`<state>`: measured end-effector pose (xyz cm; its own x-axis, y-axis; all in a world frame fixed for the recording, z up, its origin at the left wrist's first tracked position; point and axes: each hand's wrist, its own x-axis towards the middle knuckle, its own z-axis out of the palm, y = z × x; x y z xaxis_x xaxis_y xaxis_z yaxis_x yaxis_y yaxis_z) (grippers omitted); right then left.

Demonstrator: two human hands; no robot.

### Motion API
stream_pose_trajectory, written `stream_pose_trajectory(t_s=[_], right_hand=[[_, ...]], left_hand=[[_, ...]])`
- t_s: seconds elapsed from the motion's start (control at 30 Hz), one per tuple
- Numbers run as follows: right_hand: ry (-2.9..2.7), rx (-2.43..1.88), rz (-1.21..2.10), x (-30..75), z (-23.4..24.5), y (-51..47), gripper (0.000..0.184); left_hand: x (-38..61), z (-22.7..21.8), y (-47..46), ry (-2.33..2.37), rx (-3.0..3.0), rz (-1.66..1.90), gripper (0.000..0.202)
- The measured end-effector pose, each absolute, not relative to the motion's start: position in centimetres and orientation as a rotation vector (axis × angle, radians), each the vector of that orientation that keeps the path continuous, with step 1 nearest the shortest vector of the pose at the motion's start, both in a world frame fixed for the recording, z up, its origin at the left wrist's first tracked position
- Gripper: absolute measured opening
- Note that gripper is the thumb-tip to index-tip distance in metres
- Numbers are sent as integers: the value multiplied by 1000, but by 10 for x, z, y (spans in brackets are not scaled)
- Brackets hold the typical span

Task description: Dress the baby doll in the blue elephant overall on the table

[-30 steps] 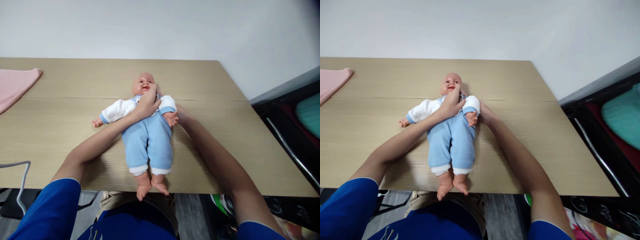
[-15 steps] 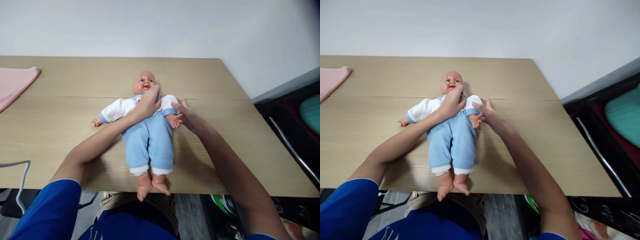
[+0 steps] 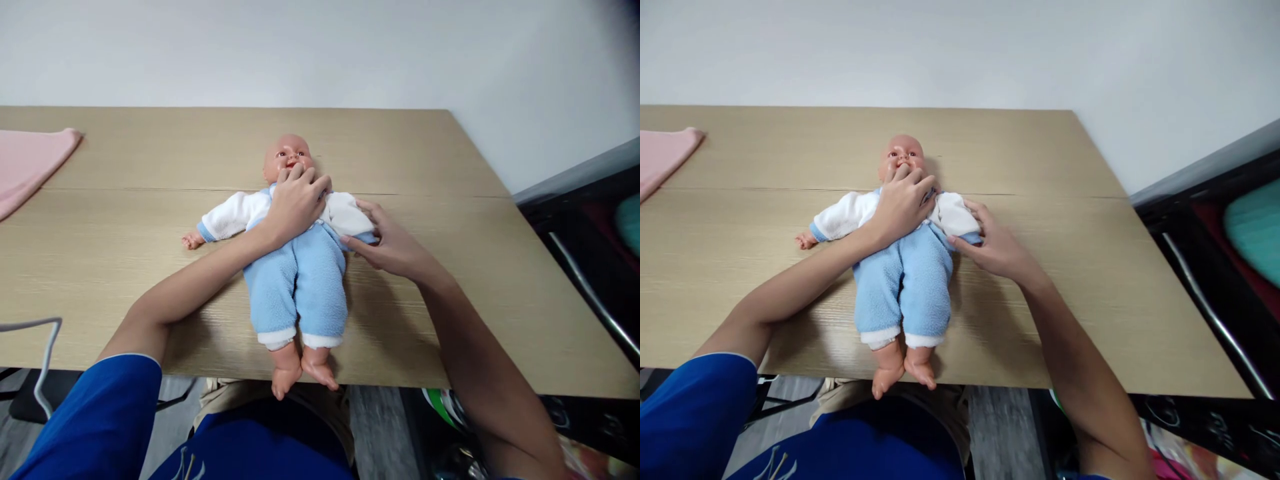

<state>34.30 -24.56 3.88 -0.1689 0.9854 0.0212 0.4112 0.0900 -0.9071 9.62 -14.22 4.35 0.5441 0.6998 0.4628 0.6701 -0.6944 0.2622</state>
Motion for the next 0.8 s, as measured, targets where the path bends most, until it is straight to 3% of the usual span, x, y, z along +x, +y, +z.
stream_pose_trajectory(t_s=[0.13,0.3,0.4,0.53,0.8], right_hand=[[-2032,-1546,715,393,50,-243,70],[-2063,-1633,810,436,52,-238,80],[-1992,-1567,789,435,47,-234,72],[-1848,-1524,744,436,37,-227,61],[-1829,-1453,811,438,19,-219,64]], left_hand=[[94,37,-137,1175,2615,976,21],[93,38,-138,1164,2591,969,21],[92,39,-139,1163,2603,956,20],[90,36,-137,1165,2584,1010,33],[90,32,-135,1125,2538,1052,51]])
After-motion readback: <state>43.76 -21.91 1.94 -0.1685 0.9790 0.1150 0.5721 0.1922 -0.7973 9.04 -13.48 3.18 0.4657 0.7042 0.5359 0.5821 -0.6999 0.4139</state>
